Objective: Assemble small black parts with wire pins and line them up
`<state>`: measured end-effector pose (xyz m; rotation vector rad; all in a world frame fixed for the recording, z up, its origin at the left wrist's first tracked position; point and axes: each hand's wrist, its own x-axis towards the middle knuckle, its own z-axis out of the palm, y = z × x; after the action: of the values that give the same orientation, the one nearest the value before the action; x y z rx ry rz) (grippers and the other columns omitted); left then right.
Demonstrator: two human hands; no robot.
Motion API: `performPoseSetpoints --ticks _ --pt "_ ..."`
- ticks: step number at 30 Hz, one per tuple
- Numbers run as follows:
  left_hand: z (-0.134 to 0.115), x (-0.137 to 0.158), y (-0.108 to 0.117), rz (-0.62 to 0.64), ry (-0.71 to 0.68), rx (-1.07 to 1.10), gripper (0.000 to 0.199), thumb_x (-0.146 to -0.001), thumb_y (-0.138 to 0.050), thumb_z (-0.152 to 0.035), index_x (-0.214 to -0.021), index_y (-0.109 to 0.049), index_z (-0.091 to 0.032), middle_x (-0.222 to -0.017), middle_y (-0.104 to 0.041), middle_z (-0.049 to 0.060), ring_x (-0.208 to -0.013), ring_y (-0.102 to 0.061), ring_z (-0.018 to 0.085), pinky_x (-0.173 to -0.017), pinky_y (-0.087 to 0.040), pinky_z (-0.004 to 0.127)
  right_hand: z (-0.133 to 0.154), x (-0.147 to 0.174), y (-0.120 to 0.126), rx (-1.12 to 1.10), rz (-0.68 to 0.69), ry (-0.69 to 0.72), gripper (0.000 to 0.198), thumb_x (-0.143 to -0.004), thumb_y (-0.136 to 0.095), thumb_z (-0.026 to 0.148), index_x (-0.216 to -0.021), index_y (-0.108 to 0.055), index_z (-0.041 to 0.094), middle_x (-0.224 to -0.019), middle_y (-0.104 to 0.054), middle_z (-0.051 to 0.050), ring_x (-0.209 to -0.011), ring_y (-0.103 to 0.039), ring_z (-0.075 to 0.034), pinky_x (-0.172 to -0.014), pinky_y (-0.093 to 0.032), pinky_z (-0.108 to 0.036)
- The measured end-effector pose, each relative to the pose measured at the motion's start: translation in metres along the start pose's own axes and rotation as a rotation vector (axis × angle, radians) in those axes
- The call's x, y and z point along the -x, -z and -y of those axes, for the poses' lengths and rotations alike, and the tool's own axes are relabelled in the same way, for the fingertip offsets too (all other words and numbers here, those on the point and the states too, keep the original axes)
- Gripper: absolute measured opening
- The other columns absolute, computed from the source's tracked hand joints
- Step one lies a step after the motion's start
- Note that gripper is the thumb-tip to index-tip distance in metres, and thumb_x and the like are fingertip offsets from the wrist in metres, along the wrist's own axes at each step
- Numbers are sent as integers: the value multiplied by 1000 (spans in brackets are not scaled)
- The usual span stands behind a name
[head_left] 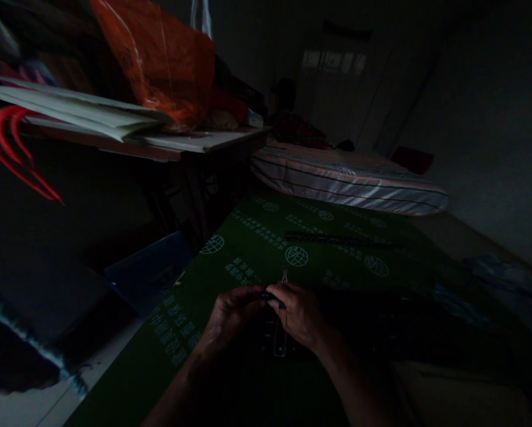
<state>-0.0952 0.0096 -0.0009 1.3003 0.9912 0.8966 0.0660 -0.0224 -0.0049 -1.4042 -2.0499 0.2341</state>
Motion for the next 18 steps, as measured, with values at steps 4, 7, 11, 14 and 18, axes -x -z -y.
performPoseSetpoints --ticks 4,7,11,14,18 --pt "-5 1 -2 -12 51 -8 26 -62 -70 -27 -85 -70 -16 -82 -73 4 -70 -66 19 -61 -52 24 0 -2 3 21 47 -21 22 -82 -53 17 -102 -60 25 -98 -64 -3 -92 -58 -16 -81 -45 -26" --pt "-6 1 -2 -27 38 -23 24 -60 -71 -27 -81 -71 -17 -80 -73 3 -69 -66 19 -60 -51 24 2 -4 7 54 79 -36 19 -82 -53 19 -99 -60 25 -96 -64 -2 -90 -58 -15 -79 -44 -25" --pt "-4 0 0 -21 21 -35 25 -60 -72 -28 -82 -72 -17 -80 -73 3 -68 -66 19 -60 -51 24 4 -5 11 79 112 -40 17 -81 -55 19 -96 -59 25 -94 -64 -2 -88 -58 -16 -77 -43 -25" --pt "-2 0 0 -10 30 -7 25 -61 -72 -29 -83 -71 -18 -82 -73 4 -69 -66 19 -61 -51 24 4 -6 12 81 122 -38 17 -80 -55 19 -95 -59 25 -93 -63 -1 -88 -58 -15 -76 -43 -24" --pt "-3 1 -1 2 16 35 24 -59 -73 -27 -81 -71 -17 -80 -73 3 -68 -65 18 -61 -50 23 2 -9 13 90 141 -24 16 -80 -55 19 -95 -60 24 -91 -64 -2 -85 -58 -16 -72 -43 -24"
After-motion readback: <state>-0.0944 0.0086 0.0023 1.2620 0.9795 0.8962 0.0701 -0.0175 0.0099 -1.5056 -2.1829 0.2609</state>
